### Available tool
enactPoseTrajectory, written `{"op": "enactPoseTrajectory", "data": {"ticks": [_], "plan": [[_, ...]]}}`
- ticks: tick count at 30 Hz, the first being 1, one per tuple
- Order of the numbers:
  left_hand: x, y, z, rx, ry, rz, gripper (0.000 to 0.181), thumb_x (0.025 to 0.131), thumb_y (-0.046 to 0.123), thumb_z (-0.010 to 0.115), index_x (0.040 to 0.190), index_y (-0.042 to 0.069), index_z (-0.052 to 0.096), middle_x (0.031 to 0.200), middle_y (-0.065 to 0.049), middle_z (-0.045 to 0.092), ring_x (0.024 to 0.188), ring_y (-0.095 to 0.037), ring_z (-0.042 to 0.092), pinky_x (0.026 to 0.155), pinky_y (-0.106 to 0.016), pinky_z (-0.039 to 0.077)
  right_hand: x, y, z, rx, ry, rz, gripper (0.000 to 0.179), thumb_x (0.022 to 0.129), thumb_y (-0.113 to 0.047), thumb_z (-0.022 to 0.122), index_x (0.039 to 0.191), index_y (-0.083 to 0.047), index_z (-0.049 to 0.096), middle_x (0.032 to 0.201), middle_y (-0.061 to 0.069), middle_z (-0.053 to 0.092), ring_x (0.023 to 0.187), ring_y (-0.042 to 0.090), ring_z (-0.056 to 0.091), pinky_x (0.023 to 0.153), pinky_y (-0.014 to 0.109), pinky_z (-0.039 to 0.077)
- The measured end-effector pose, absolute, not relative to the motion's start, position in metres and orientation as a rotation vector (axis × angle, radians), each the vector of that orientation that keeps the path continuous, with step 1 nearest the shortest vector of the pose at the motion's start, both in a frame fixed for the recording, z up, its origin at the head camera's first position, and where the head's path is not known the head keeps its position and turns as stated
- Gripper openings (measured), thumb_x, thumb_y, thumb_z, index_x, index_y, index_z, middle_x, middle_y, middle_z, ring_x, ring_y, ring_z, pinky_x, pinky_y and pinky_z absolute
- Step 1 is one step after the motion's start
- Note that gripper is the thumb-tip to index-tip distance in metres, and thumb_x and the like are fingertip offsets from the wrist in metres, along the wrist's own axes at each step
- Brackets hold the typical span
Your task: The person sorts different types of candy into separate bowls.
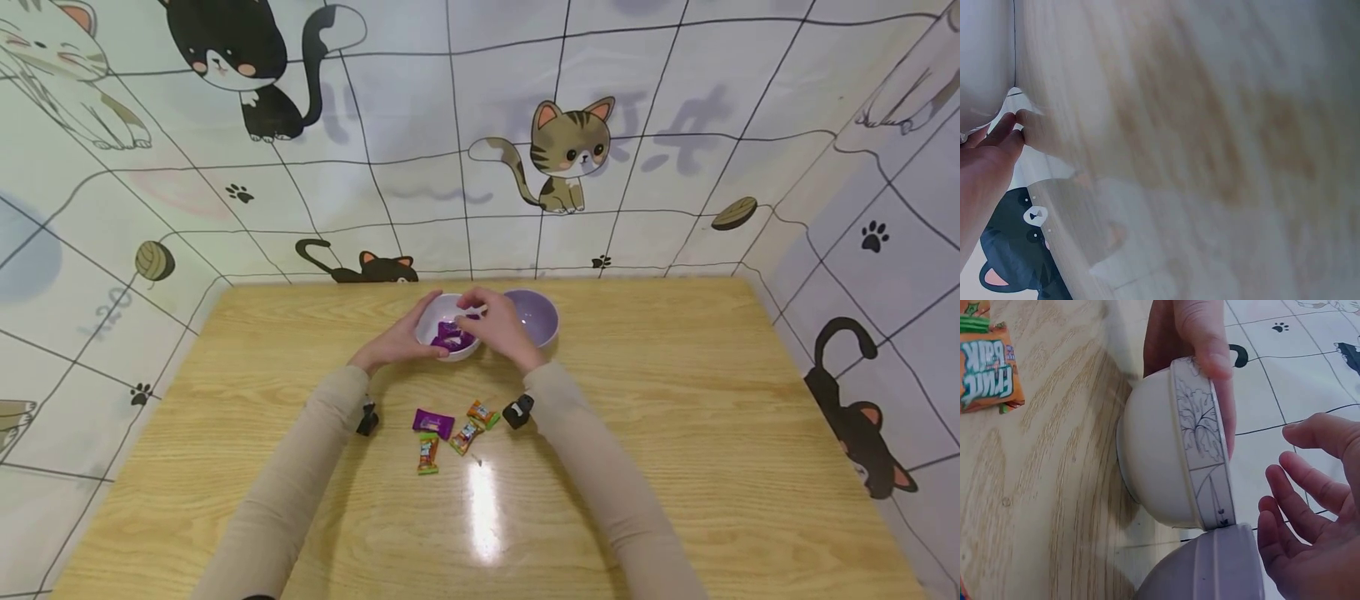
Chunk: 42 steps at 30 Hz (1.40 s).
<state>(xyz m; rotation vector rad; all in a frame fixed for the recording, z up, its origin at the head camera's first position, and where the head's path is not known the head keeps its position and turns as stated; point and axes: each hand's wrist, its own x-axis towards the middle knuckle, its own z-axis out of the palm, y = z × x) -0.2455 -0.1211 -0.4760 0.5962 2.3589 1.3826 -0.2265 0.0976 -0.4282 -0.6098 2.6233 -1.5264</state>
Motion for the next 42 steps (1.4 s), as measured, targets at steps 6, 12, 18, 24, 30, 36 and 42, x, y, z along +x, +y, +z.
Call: {"op": "enactPoseTrajectory", "data": {"ticks": [6,12,18,24,30,36,42], "plan": [[-0.246,-0.121,-0.476,0.603,2.358,1.386,0.11,0.076,0.02,0.084,0.156,0.016,0.008,0.153,-0.015,0.024,0.134,-0.031,0.032,0.108,-0.049,0.029,-0.219,0.102,-0.424,-0.592,2.617,-1.584,0.023,0.088,-0.009,0.069,0.107,0.004,0.065,0.105,0.013,0.065,0.103,0.029,0.056,0.092,0.045,0.046],[-0.245,-0.121,-0.475,0.604,2.346,1.403,0.11,0.076,0.017,0.084,0.156,0.015,0.008,0.15,-0.016,0.028,0.131,-0.032,0.035,0.108,-0.049,0.029,-0.207,0.106,-0.422,-0.613,2.581,-1.644,0.02,0.088,-0.006,0.069,0.105,0.003,0.065,0.105,0.016,0.064,0.1,0.033,0.058,0.089,0.043,0.047],[-0.235,-0.12,-0.453,0.603,2.306,1.417,0.108,0.077,0.012,0.082,0.156,0.01,0.007,0.149,-0.023,0.028,0.131,-0.039,0.035,0.108,-0.052,0.028,-0.197,0.111,-0.424,-0.644,2.557,-1.667,0.018,0.089,-0.007,0.069,0.104,0.003,0.066,0.101,0.012,0.066,0.095,0.027,0.059,0.087,0.043,0.048],[-0.228,-0.118,-0.438,0.596,2.302,1.39,0.107,0.078,0.01,0.081,0.155,0.009,0.008,0.149,-0.026,0.028,0.13,-0.041,0.035,0.107,-0.051,0.03,-0.188,0.114,-0.427,-0.654,2.499,-1.72,0.018,0.088,-0.004,0.068,0.103,0.005,0.065,0.105,0.021,0.065,0.097,0.031,0.059,0.088,0.046,0.047],[-0.233,-0.119,-0.451,0.61,2.307,1.419,0.106,0.077,0.011,0.082,0.155,0.011,0.01,0.147,-0.023,0.031,0.128,-0.038,0.038,0.106,-0.051,0.032,-0.177,0.113,-0.425,-0.643,2.474,-1.72,0.018,0.087,0.002,0.066,0.104,0.007,0.064,0.105,0.023,0.063,0.099,0.036,0.058,0.091,0.051,0.046],[-0.245,-0.12,-0.475,0.598,2.358,1.42,0.11,0.075,0.013,0.084,0.156,0.015,0.01,0.146,-0.016,0.033,0.126,-0.031,0.04,0.105,-0.047,0.034,-0.172,0.113,-0.432,-0.661,2.454,-1.722,0.019,0.085,0.003,0.067,0.104,0.007,0.064,0.103,0.02,0.064,0.096,0.036,0.058,0.088,0.048,0.047],[-0.244,-0.12,-0.475,0.577,2.359,1.404,0.111,0.074,0.016,0.085,0.156,0.017,0.01,0.148,-0.015,0.031,0.127,-0.031,0.04,0.105,-0.047,0.034,-0.166,0.111,-0.436,-0.705,2.427,-1.726,0.018,0.084,0.004,0.068,0.102,0.004,0.066,0.1,0.015,0.066,0.09,0.028,0.059,0.083,0.043,0.049]]}}
